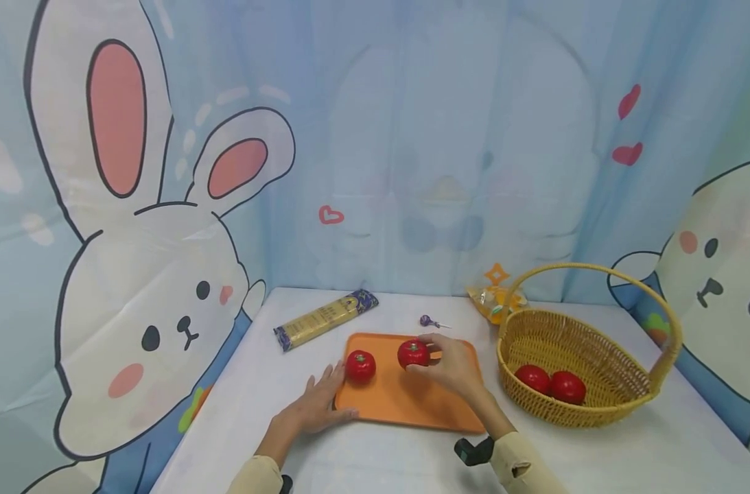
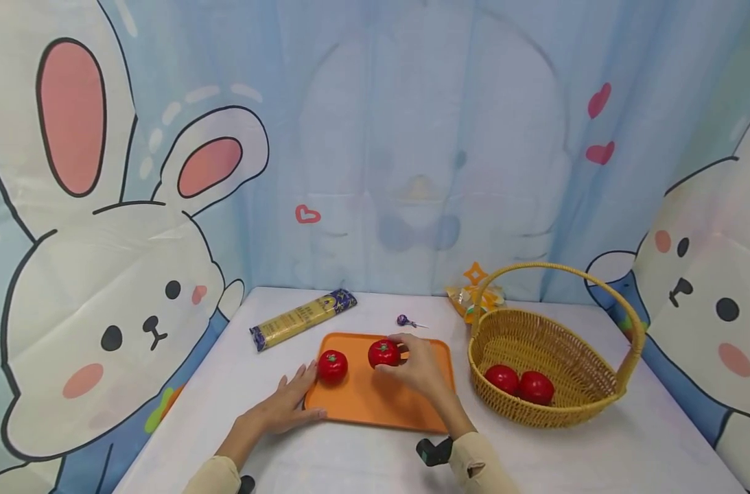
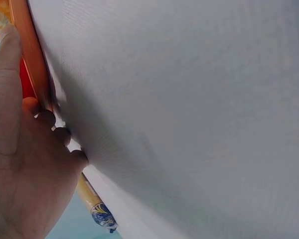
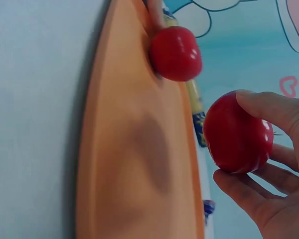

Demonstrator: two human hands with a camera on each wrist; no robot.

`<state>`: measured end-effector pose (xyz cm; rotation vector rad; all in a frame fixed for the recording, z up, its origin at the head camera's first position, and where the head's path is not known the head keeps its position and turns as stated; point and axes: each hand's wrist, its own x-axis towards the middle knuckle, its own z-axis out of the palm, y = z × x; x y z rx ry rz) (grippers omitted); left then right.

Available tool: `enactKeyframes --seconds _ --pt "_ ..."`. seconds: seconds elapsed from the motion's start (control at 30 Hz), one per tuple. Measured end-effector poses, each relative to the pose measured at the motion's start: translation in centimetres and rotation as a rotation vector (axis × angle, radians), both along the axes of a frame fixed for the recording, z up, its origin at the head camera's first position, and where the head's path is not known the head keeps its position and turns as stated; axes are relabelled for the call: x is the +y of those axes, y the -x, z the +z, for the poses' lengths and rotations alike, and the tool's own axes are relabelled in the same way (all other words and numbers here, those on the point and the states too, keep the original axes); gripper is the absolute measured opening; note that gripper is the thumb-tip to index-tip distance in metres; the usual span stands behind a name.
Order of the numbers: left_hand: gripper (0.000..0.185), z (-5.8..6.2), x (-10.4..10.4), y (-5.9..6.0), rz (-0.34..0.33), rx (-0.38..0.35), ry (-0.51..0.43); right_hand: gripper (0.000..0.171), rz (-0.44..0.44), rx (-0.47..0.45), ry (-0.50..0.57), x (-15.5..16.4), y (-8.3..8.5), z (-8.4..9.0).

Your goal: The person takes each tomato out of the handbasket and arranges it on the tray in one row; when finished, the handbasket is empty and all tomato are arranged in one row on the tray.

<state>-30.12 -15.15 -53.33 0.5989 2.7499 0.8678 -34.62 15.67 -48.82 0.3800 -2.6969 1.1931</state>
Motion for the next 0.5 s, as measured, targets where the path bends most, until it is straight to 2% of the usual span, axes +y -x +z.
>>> enactKeyframes --seconds 0.27,0.4,0.5 --pt "0.106 -0.6 0.0 0.3 0.003 0.016 -0.018 0.066 0.005 -0.093 0.105 -2.3 0.2 -2.2" --pt "0.106 -1.1 0.0 0.6 0.025 0.015 0.002 0.065 0.026 -0.109 0.146 -3.0 0.4 -3.2" --pt "0.105 -1.0 -0.1 0.6 0.03 0.004 0.005 0.065 0.041 -0.106 0.17 -3.4 0.6 -3.6"
